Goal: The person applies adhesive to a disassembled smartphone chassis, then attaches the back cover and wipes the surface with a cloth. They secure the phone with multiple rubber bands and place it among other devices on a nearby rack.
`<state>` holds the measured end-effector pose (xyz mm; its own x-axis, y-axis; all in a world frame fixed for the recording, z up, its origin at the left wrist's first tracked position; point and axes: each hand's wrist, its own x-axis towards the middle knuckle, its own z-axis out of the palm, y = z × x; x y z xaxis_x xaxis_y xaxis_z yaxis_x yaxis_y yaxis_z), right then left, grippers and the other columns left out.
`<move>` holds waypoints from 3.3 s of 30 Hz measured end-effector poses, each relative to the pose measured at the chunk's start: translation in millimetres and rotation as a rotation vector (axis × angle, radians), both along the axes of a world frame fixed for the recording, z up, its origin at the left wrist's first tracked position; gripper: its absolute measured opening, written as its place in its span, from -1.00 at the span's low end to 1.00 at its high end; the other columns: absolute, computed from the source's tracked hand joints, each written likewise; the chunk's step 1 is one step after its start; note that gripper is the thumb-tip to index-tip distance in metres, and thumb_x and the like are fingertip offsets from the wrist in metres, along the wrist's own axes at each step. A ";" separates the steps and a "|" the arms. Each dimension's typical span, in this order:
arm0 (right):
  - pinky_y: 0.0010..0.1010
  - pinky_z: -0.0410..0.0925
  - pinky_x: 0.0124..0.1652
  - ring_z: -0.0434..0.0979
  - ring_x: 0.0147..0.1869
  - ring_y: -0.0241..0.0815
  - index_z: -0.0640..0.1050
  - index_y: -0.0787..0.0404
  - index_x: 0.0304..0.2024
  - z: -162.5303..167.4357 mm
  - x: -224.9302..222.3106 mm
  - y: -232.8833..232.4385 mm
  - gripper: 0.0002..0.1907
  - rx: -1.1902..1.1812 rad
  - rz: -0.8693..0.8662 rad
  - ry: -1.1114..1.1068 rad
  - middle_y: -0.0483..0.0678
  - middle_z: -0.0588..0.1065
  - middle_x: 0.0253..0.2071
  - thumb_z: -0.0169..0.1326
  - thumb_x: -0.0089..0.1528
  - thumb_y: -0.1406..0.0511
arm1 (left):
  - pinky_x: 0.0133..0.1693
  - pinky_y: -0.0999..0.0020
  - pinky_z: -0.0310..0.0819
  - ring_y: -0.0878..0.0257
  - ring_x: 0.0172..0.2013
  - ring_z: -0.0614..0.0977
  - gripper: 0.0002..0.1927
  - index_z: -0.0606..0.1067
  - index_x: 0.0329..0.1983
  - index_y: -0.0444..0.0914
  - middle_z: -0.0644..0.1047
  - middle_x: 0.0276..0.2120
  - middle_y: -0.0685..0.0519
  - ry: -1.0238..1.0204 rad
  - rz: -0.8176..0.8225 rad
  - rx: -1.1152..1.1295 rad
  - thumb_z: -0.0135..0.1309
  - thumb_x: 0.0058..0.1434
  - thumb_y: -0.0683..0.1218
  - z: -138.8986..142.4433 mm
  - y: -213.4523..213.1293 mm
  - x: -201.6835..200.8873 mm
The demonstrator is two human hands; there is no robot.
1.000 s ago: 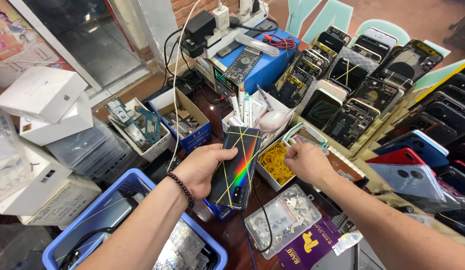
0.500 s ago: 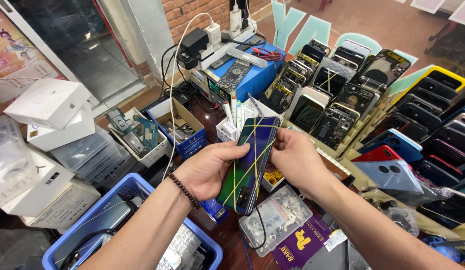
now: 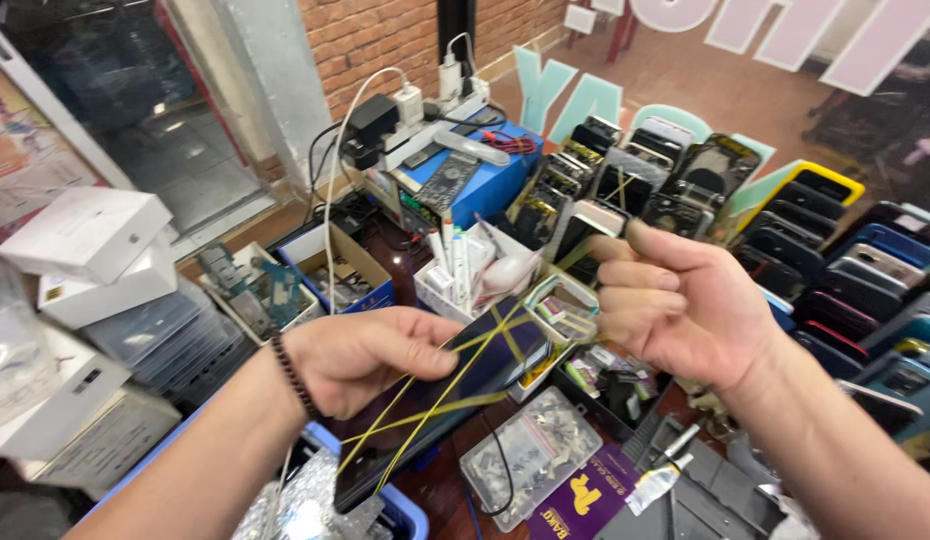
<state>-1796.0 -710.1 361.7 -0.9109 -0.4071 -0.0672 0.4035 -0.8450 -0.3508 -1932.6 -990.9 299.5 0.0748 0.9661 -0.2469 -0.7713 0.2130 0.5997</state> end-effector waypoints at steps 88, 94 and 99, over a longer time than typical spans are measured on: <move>-0.33 0.53 -0.04 0.64 -0.08 -0.19 0.47 0.31 0.12 -69.7 -36.6 -17.9 -0.68 0.936 -0.470 -0.018 0.03 0.60 -0.08 0.02 0.30 0.42 | -0.28 0.28 0.65 0.26 -0.29 0.70 -0.70 0.53 0.00 -0.27 0.66 -0.22 0.02 0.590 0.749 -0.224 0.17 0.22 -0.10 -10.5 26.2 -8.2; -0.38 0.53 -0.15 0.65 -0.17 -0.23 0.47 0.30 0.16 -62.8 -39.4 -32.1 -0.63 1.066 -0.403 -0.041 0.05 0.63 -0.14 0.03 0.28 0.43 | -0.37 0.43 0.60 0.37 -0.40 0.67 -0.81 0.64 -0.20 -0.35 0.67 -0.35 0.04 0.766 0.740 -0.281 0.24 0.19 -0.14 -28.1 33.3 -11.5; -0.37 0.52 -0.21 0.65 -0.21 -0.23 0.49 0.29 0.15 -60.2 -50.4 -35.6 -0.62 1.158 -0.335 -0.047 0.04 0.63 -0.17 0.05 0.27 0.40 | -0.45 0.37 0.54 0.40 -0.43 0.64 -0.81 0.66 -0.21 -0.33 0.67 -0.38 0.09 0.831 0.753 -0.435 0.25 0.16 -0.13 -30.2 31.6 -6.8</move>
